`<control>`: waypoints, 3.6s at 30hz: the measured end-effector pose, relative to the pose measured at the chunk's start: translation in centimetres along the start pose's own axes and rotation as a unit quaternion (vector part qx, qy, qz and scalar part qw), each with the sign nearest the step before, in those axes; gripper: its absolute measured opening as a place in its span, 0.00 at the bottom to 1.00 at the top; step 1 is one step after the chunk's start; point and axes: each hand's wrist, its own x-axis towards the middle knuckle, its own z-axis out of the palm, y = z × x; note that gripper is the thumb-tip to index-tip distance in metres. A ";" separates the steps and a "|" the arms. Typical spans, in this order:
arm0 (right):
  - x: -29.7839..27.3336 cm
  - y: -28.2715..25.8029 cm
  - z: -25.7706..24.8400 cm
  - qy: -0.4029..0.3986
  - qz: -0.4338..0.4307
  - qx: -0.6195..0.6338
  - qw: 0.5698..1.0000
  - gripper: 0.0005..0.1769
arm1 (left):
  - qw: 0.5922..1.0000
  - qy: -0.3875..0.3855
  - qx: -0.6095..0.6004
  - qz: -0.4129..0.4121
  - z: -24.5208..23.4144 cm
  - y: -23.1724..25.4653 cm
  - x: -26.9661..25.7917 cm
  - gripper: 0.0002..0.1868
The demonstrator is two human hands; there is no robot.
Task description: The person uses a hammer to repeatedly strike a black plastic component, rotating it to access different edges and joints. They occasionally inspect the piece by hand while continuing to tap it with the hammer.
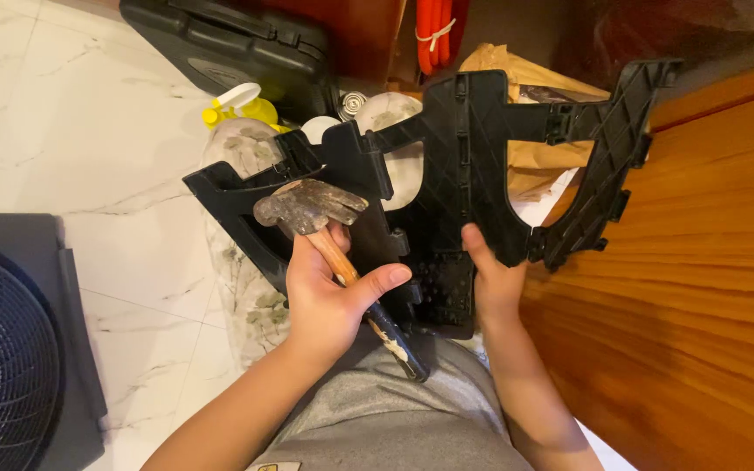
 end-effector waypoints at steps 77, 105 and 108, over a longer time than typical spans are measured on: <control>8.7 -7.4 8.2 -0.221 0.226 -0.076 0.946 0.27 | 0.729 -0.213 0.548 0.350 -7.6 7.5 9.4 0.17; 9.3 -6.0 5.5 -0.278 0.136 -0.167 0.936 0.34 | 0.913 -0.132 0.296 0.249 -9.0 7.8 10.1 0.13; 9.4 -5.5 4.6 -0.291 0.151 -0.097 0.940 0.36 | 0.971 -0.042 0.204 0.115 -14.5 6.8 9.3 0.10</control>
